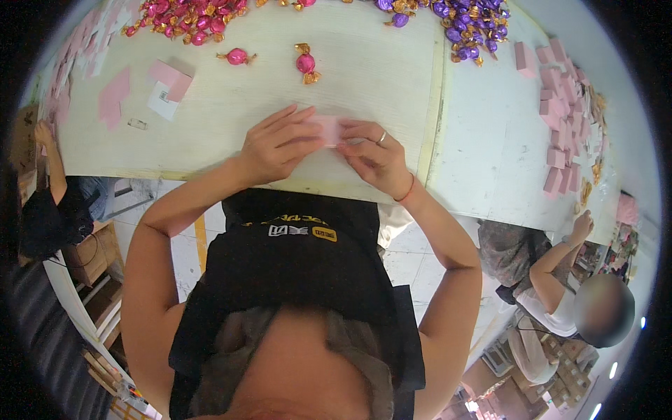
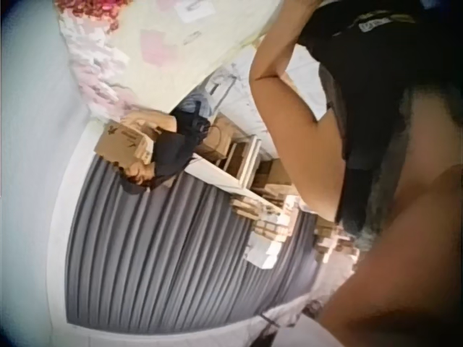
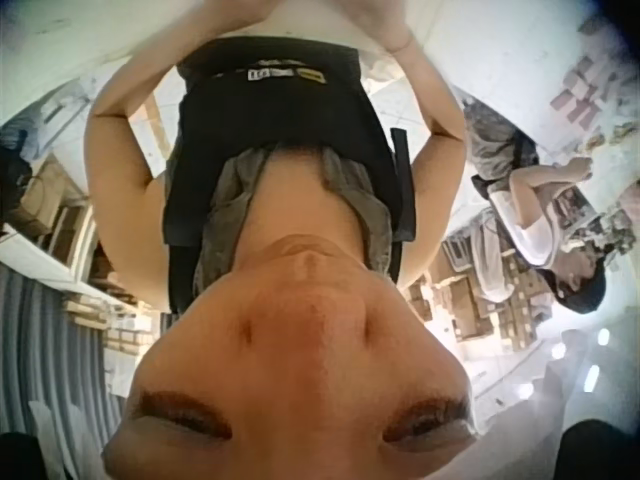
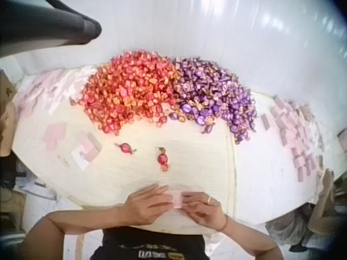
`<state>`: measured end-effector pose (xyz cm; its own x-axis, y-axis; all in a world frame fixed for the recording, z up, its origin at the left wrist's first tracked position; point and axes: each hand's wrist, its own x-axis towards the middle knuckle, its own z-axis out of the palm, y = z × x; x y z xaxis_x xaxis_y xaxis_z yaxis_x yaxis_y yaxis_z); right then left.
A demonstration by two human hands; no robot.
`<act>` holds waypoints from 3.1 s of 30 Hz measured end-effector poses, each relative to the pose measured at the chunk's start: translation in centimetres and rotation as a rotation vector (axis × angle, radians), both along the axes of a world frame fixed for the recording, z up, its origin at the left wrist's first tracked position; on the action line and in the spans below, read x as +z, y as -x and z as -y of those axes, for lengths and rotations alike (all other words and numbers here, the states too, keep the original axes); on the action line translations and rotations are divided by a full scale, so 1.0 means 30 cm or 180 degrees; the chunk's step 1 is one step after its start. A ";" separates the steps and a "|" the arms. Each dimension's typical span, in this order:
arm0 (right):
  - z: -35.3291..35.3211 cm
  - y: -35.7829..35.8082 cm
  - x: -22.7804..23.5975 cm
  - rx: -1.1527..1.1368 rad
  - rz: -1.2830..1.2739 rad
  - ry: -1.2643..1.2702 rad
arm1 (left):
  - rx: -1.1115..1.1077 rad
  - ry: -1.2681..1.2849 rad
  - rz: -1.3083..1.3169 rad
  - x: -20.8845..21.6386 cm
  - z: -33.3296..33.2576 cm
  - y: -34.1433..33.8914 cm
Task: The person repeatedly picks up foil-wrapped candies from a table, places them into small pink paper boxes, folds the flaps closed, and sets the boxes aside. The candies are pink and purple, and the boxes are light pink.
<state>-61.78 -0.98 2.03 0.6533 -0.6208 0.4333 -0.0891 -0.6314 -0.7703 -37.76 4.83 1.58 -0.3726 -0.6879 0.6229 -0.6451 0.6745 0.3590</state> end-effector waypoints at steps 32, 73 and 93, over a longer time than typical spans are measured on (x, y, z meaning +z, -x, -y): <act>0.269 -0.424 -0.093 -0.0520 -0.0866 0.1513 | 0.1400 -0.1424 0.0922 0.188 0.068 -0.759; 0.033 -0.144 0.135 -0.0278 -0.0783 0.1433 | 0.1176 -0.2708 -0.1393 0.099 0.019 -0.004; 0.041 -0.005 0.033 -0.0030 0.0514 -0.1747 | 0.0771 -0.2450 -0.2213 -0.008 0.054 0.007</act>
<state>-61.62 -2.21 3.01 0.5989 -0.7886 0.1396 0.0532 -0.1348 -0.9894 -37.98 3.22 1.35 0.0973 -0.9952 0.0119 -0.2209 -0.0099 0.9753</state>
